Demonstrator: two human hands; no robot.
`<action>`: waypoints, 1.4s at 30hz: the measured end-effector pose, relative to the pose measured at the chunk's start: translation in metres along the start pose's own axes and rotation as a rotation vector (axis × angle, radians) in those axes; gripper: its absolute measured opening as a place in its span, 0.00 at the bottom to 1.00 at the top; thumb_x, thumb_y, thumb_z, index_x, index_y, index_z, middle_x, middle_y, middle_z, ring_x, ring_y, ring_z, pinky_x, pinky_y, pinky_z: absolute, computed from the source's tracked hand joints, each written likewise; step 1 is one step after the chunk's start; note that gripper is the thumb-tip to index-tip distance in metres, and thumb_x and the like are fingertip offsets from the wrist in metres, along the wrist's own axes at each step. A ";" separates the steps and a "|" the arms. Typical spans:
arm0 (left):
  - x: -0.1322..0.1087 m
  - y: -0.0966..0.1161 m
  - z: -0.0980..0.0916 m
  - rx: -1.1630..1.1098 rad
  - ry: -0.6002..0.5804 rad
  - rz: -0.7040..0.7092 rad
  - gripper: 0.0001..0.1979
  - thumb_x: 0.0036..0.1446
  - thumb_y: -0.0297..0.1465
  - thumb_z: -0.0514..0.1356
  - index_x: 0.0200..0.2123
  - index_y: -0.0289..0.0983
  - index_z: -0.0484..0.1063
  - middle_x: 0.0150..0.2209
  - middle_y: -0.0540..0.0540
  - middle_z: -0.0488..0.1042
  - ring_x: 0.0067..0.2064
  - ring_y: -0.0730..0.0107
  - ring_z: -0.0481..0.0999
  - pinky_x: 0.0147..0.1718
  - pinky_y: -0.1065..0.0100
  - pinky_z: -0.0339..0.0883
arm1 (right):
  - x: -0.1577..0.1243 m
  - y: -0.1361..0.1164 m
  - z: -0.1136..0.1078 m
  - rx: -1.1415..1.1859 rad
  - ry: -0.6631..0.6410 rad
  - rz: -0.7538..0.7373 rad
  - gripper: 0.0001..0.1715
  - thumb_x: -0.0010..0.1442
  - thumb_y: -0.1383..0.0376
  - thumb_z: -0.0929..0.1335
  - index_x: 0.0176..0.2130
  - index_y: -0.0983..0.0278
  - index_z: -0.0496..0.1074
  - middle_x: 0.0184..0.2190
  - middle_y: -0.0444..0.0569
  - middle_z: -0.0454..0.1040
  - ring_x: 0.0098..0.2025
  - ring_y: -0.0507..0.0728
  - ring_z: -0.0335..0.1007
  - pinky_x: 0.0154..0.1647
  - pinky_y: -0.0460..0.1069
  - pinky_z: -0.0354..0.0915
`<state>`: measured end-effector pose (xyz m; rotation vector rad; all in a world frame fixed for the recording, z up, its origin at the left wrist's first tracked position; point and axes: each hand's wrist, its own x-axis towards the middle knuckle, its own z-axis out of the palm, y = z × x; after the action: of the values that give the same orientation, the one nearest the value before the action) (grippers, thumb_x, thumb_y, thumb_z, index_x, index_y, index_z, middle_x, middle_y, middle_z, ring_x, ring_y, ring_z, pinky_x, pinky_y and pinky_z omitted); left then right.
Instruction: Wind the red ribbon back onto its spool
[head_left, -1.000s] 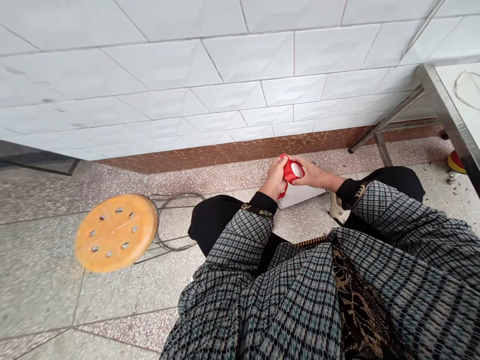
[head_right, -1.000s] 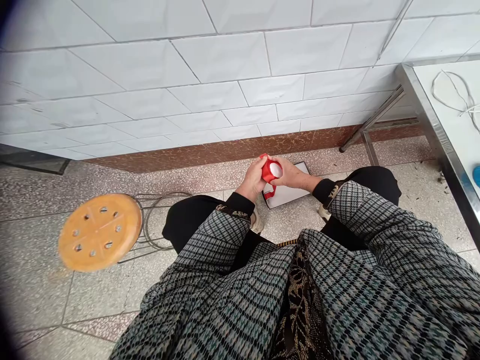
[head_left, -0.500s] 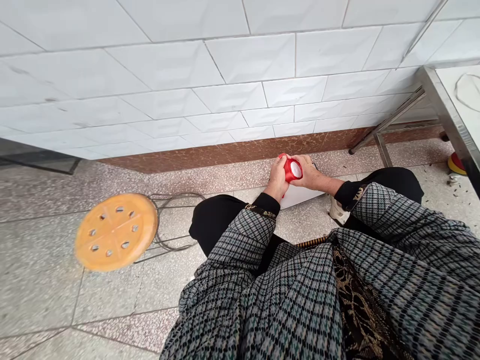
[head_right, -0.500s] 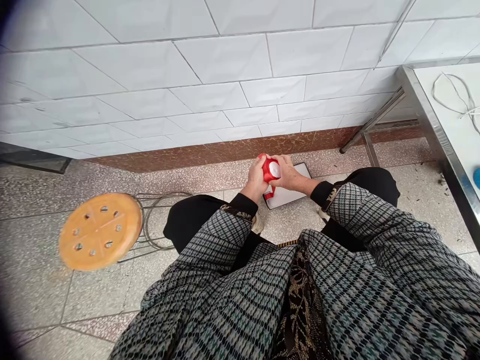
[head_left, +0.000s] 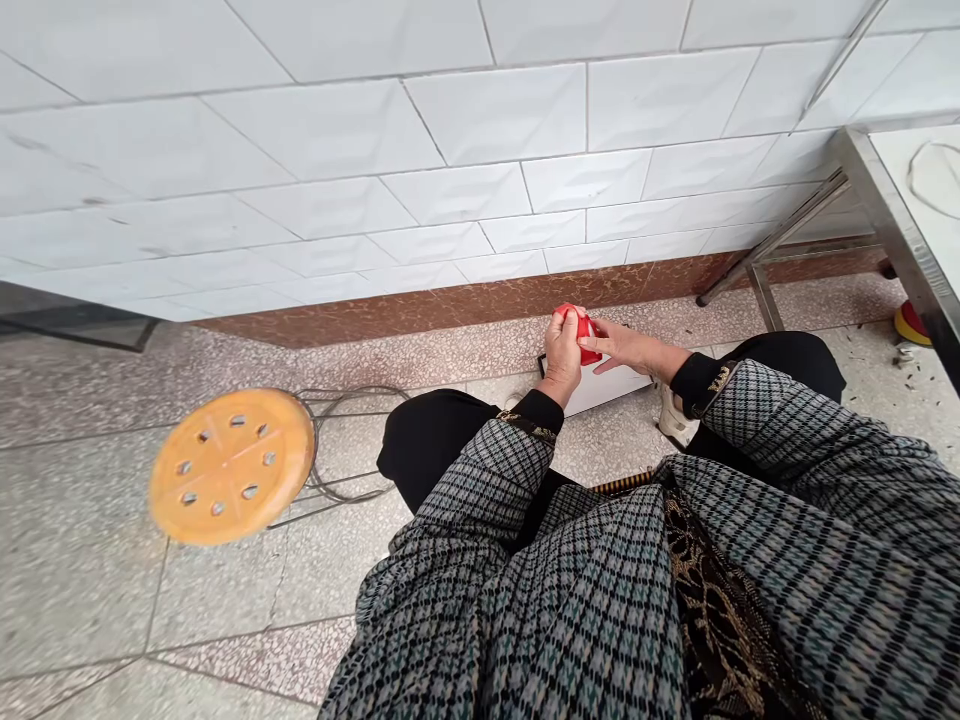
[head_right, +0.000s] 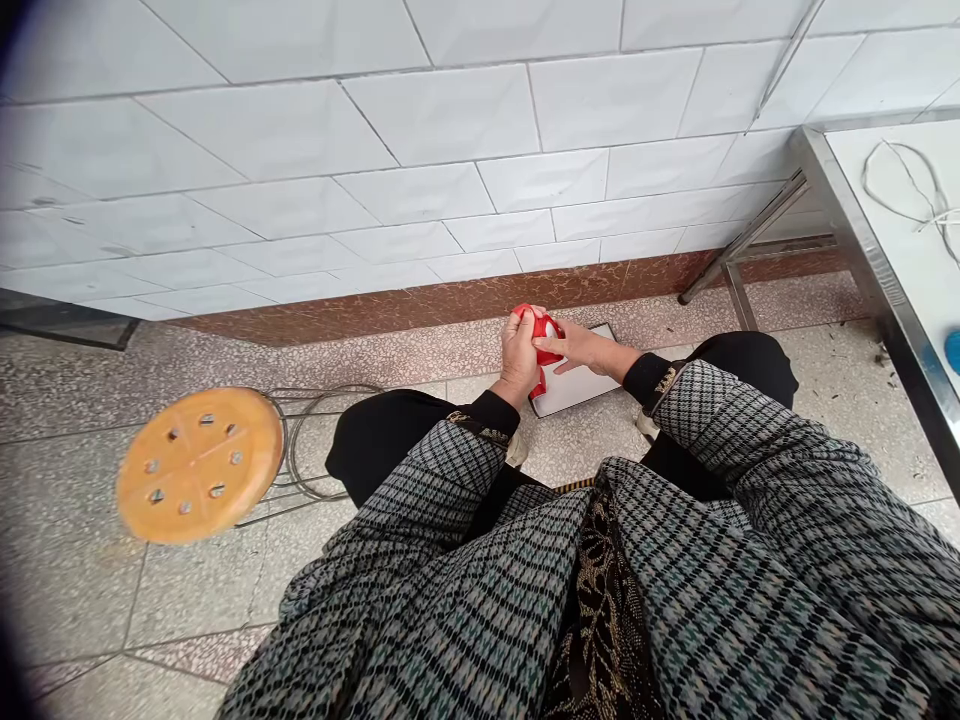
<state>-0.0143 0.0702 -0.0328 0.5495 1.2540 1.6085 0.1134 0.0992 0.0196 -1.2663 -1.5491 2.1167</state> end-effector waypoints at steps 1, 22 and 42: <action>-0.002 -0.001 0.000 0.003 -0.005 0.001 0.15 0.67 0.44 0.63 0.31 0.41 0.72 0.41 0.46 0.78 0.45 0.66 0.77 0.51 0.64 0.70 | 0.000 -0.001 0.000 -0.006 -0.002 -0.001 0.31 0.62 0.55 0.76 0.60 0.58 0.69 0.64 0.58 0.72 0.60 0.65 0.73 0.46 0.57 0.83; 0.008 0.011 -0.012 -0.082 -0.158 -0.281 0.09 0.63 0.35 0.68 0.31 0.38 0.75 0.33 0.48 0.76 0.34 0.70 0.75 0.45 0.63 0.74 | 0.015 0.014 -0.021 -0.297 -0.087 -0.131 0.39 0.50 0.61 0.78 0.60 0.62 0.73 0.48 0.55 0.79 0.38 0.60 0.77 0.35 0.56 0.80; 0.002 0.022 -0.004 -0.279 -0.040 -0.447 0.08 0.69 0.26 0.60 0.34 0.37 0.72 0.33 0.51 0.74 0.34 0.74 0.74 0.44 0.69 0.70 | 0.022 0.034 -0.022 -0.759 0.115 -0.517 0.49 0.45 0.66 0.77 0.64 0.63 0.65 0.60 0.62 0.66 0.64 0.73 0.65 0.69 0.71 0.63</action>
<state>-0.0278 0.0699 -0.0146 0.1123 1.0121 1.3515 0.1263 0.1136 -0.0221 -0.9650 -2.4039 1.1477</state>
